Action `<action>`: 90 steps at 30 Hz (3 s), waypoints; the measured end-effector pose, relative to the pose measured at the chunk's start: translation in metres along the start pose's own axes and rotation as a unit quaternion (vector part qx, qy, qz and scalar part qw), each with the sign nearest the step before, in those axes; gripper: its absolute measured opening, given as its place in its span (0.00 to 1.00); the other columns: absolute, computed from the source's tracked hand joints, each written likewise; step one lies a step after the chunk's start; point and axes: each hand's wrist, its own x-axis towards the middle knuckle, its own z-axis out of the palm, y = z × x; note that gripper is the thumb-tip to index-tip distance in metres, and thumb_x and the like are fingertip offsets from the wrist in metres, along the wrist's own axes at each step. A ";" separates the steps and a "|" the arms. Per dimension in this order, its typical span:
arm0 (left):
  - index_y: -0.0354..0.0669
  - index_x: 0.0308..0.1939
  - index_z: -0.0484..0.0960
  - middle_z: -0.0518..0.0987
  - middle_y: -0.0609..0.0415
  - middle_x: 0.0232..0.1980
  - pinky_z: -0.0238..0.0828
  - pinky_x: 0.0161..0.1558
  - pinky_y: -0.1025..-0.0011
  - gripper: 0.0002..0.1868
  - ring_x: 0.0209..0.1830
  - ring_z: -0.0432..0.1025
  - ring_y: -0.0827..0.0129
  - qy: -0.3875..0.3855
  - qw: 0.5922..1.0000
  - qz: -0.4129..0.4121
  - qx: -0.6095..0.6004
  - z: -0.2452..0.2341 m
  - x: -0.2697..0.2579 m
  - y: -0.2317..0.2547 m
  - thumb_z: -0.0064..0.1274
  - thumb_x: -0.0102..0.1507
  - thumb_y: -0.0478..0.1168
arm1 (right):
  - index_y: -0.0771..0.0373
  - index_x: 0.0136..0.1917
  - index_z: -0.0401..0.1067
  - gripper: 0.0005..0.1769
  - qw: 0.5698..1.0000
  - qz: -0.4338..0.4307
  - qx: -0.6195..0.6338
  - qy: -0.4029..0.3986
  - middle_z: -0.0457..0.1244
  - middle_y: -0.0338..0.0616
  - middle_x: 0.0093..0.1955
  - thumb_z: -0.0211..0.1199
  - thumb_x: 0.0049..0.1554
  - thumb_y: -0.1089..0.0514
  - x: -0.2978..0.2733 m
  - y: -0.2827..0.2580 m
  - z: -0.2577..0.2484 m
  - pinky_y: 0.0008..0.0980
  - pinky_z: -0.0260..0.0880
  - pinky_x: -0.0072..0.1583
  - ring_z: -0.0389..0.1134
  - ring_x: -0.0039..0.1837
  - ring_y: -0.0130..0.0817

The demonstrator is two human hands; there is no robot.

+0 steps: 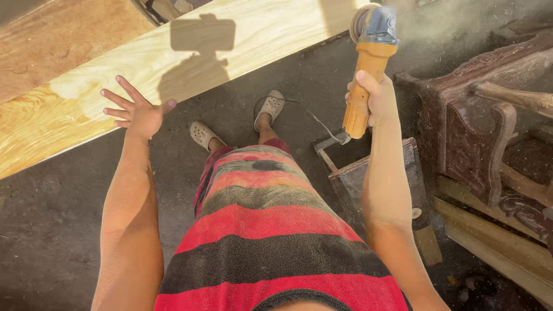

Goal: The person uses a handheld electric sander to smooth the surface of a long wooden plank. They hold the plank steady with their left hand while moving the sander back and forth along the wood's length with their right hand. The task is performed in a workshop setting with other wooden materials visible in the background.

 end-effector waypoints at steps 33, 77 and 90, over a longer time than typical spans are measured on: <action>0.53 0.73 0.70 0.52 0.42 0.81 0.46 0.76 0.42 0.39 0.81 0.44 0.37 0.164 0.888 0.425 -0.063 -0.016 -0.010 -0.198 0.69 0.60 0.51 | 0.70 0.59 0.65 0.20 0.981 0.006 -0.146 -0.128 0.66 0.53 0.46 0.64 0.61 0.54 -0.084 0.169 0.301 0.42 0.76 0.45 0.70 0.42 0.42; 0.58 0.71 0.54 0.67 0.43 0.69 0.73 0.60 0.59 0.33 0.54 0.73 0.51 0.153 0.886 0.054 -0.435 -0.070 0.027 -0.449 0.57 0.69 0.40 | 0.65 0.51 0.70 0.16 0.967 -0.003 -0.090 -0.239 0.66 0.42 0.41 0.71 0.54 0.56 -0.191 0.305 0.527 0.33 0.73 0.44 0.69 0.40 0.31; 0.37 0.84 0.57 0.42 0.21 0.81 0.47 0.79 0.44 0.50 0.81 0.41 0.25 0.290 0.941 0.174 0.004 -0.054 0.057 -0.357 0.70 0.65 0.44 | 0.65 0.52 0.73 0.15 0.975 -0.005 -0.141 -0.171 0.67 0.41 0.39 0.70 0.55 0.56 -0.108 0.223 0.394 0.33 0.74 0.43 0.69 0.39 0.30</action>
